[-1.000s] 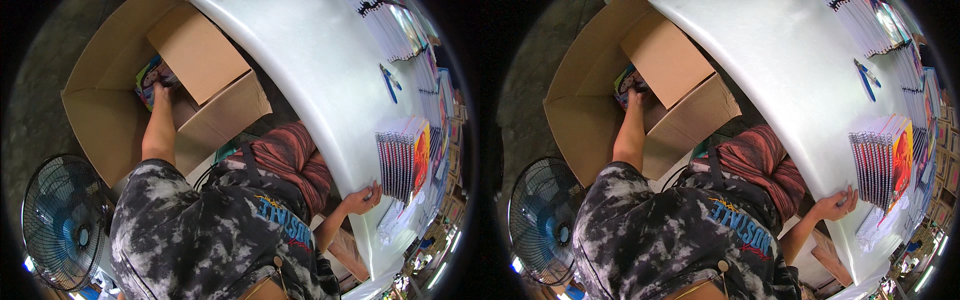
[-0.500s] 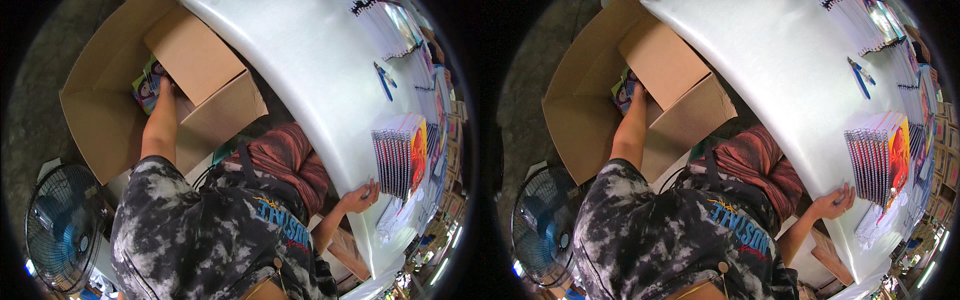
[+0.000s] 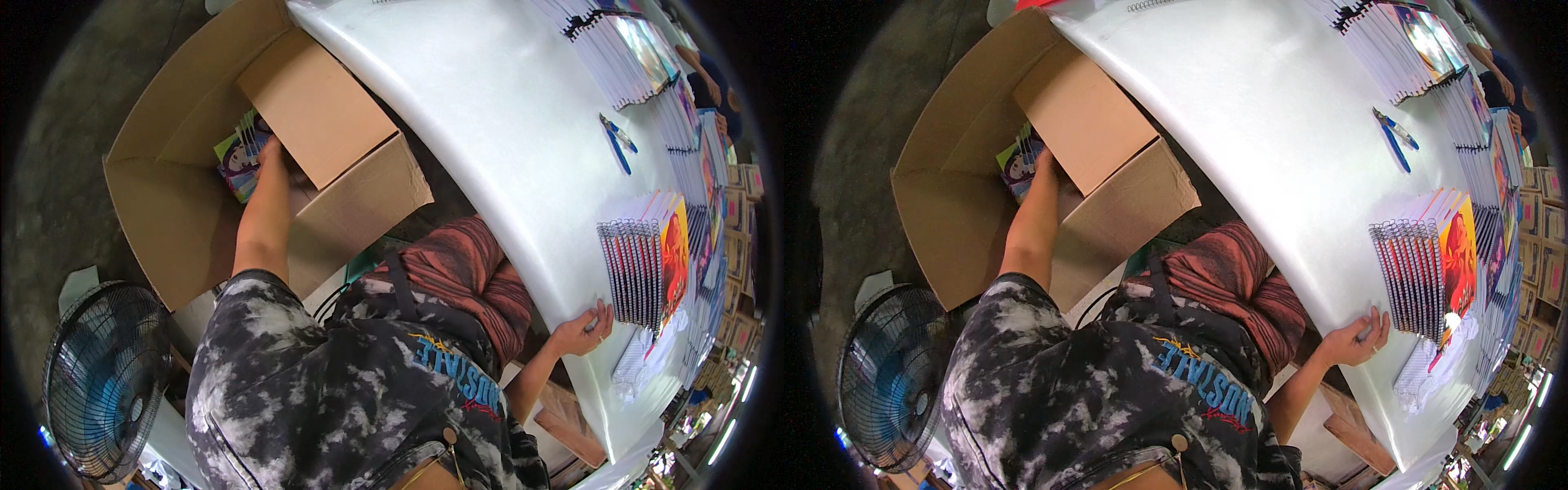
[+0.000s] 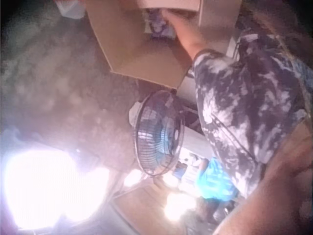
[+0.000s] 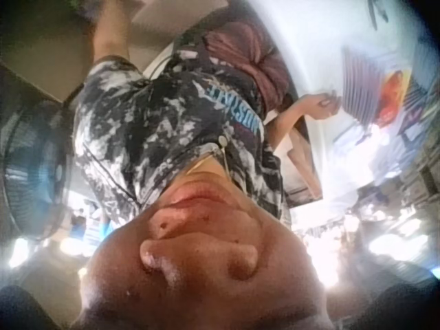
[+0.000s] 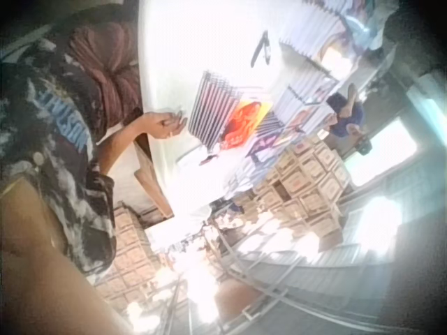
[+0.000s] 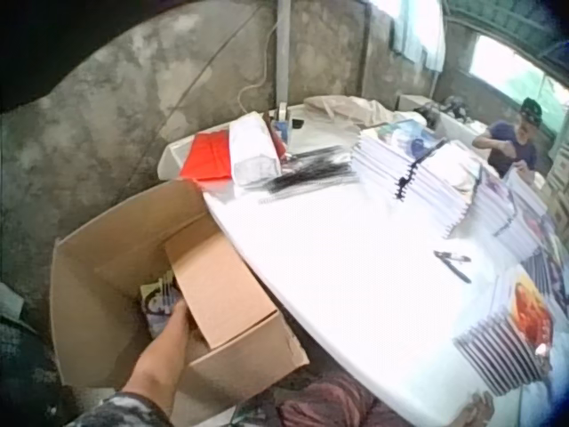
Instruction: The person inserts spiral wire bindings into spiral-bound notebooks, aligns the covers, and stacks the finished units on the table. They handle multiple notebooks one at a time, occasionally placing completed stacks into a cardboard box.
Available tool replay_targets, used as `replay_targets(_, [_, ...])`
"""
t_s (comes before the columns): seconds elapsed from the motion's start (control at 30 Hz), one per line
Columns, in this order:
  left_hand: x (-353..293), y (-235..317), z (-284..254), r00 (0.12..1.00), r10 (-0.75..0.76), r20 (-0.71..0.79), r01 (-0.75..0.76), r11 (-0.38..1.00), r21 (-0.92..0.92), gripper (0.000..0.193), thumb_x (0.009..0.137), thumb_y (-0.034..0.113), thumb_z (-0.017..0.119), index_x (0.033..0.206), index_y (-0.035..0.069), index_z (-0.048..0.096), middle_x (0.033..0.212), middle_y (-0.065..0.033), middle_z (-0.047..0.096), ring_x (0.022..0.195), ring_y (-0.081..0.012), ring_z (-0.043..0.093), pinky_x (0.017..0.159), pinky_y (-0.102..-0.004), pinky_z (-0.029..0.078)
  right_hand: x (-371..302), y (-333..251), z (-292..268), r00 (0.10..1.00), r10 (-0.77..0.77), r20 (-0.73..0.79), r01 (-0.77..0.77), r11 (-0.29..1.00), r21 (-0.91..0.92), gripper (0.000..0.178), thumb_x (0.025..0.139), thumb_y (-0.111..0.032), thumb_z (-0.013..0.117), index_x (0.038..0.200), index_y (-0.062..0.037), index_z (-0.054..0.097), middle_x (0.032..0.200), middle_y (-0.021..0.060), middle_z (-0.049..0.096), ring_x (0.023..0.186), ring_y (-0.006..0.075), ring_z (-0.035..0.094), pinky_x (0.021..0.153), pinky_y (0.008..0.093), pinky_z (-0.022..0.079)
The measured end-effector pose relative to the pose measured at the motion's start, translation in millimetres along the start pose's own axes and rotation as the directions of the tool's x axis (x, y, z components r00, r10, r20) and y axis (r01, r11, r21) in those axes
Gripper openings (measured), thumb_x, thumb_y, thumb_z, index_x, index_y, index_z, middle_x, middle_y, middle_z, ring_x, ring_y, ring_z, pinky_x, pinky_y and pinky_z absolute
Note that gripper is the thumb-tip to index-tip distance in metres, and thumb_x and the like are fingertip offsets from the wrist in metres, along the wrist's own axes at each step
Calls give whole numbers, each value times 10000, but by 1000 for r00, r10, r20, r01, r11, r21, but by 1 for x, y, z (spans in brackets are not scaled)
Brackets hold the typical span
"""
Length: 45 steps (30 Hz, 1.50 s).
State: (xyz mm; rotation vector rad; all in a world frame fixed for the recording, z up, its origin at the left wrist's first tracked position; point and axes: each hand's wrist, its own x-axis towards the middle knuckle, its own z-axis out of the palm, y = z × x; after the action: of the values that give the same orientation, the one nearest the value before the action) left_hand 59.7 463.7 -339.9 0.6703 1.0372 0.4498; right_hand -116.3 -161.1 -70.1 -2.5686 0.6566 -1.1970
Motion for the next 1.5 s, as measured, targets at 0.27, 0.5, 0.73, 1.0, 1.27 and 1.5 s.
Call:
replay_targets(0.27, [-4,-14,-7,1000,30,6,-31,996,80,539,794,290,569,1215,-17,434,1141,-155,534,949,-294,563,774,-388,487,1,-1,-3,1000,4,-19,-4,1000,-4,208,798,-103,513,910,-31,674,1069,104,608,972,249,574,806,343,445])
replay_targets(0.5, [-11,2,-8,985,-33,168,14,993,116,492,837,298,483,1220,-8,441,1132,-131,546,964,-286,563,822,-354,473,-1,6,9,998,-54,12,54,998,24,187,770,-37,527,890,-26,670,1049,122,608,983,268,561,842,353,434])
replay_targets(0.73, [-222,116,55,974,180,-138,-176,984,40,481,700,281,679,1083,14,564,1118,-138,536,971,-326,533,805,-504,458,3,-8,-11,1000,-28,12,28,1000,10,158,746,-32,558,866,-35,661,994,105,620,929,270,565,835,358,425])
replay_targets(1.0, [-336,233,68,736,612,289,-543,789,-286,573,777,337,587,1216,-11,468,1248,-156,479,1169,-304,452,970,-445,380,15,-37,-24,998,-23,-54,44,908,416,206,709,30,554,888,-45,622,937,76,623,871,261,563,771,357,430])
replay_targets(1.27, [-420,73,261,400,-69,914,-62,993,101,467,810,282,569,1208,62,464,1183,-107,525,1068,-248,521,901,-398,430,41,-127,-117,379,-898,-224,-571,-418,707,213,819,-117,572,1015,-69,641,1169,168,526,1025,331,524,825,408,422])
replay_targets(1.5, [-412,-61,345,581,-503,640,-121,723,680,479,727,413,680,1099,164,511,980,-60,541,848,-200,519,678,-338,503,61,-118,-155,381,-913,-145,-533,-344,773,86,838,-90,603,824,-20,651,922,126,579,804,306,548,721,413,444])
